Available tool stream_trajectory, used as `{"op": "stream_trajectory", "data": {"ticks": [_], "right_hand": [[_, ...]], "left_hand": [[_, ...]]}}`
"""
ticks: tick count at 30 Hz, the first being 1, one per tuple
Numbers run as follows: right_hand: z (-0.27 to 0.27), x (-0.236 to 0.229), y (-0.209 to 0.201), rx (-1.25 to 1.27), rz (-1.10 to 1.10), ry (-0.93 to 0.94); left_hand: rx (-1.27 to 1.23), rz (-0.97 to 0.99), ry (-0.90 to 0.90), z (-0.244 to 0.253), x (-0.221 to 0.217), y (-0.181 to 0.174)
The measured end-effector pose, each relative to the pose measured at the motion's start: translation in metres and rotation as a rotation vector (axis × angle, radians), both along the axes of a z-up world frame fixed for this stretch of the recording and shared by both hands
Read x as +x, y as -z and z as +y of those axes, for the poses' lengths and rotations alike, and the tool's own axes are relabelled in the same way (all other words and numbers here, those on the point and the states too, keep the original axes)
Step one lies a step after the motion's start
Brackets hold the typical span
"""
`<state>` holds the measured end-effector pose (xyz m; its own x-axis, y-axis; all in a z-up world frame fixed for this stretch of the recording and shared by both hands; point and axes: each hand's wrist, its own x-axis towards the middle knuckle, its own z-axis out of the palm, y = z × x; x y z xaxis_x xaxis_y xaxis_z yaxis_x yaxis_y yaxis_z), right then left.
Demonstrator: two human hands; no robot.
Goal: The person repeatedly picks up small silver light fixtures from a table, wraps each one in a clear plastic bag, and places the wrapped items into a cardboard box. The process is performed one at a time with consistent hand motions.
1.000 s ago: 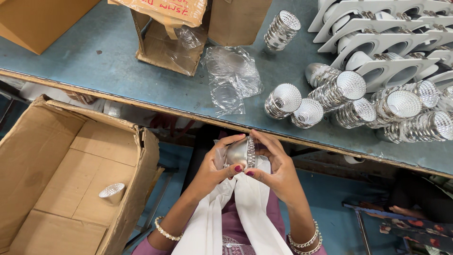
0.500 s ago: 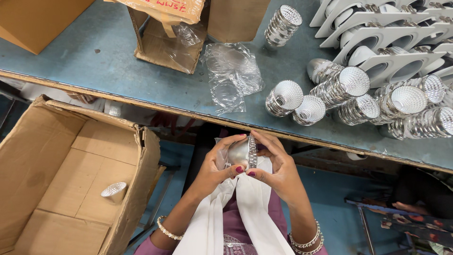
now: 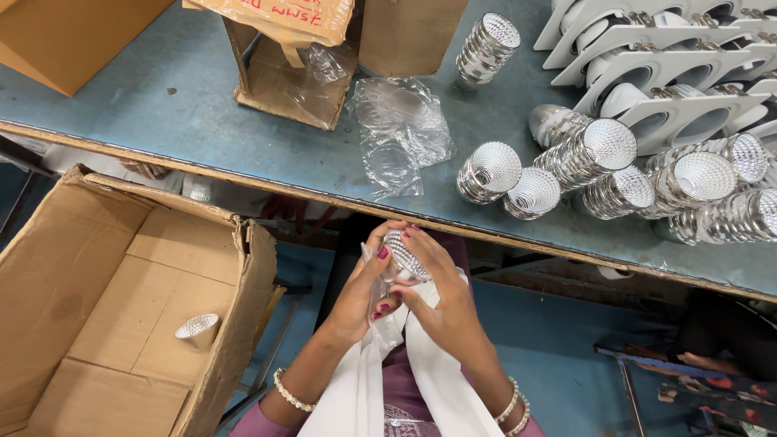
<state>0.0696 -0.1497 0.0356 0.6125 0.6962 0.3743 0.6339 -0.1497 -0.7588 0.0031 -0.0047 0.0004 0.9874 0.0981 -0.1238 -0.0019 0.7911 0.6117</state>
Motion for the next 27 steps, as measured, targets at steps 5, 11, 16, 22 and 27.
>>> {"op": "stream_trajectory", "data": {"ticks": [5, 11, 16, 22, 27], "right_hand": [[0.004, 0.010, 0.006, -0.057, -0.090, 0.031], [0.001, 0.011, 0.007, -0.162, -0.148, 0.050], [0.000, 0.019, 0.005, -0.110, 0.074, -0.078], [0.000, 0.017, 0.017, -0.038, 0.438, -0.105], [-0.003, 0.018, 0.030, 0.008, 0.467, -0.058]], "left_hand": [[-0.174, 0.031, 0.040, -0.002, 0.001, 0.011], [0.112, 0.185, 0.054, -0.004, 0.002, 0.025], [-0.062, 0.180, 0.141, -0.001, 0.004, 0.027], [-0.233, 0.259, 0.255, 0.010, 0.005, 0.010], [-0.280, 0.238, 0.264, 0.008, 0.001, 0.004]]}}
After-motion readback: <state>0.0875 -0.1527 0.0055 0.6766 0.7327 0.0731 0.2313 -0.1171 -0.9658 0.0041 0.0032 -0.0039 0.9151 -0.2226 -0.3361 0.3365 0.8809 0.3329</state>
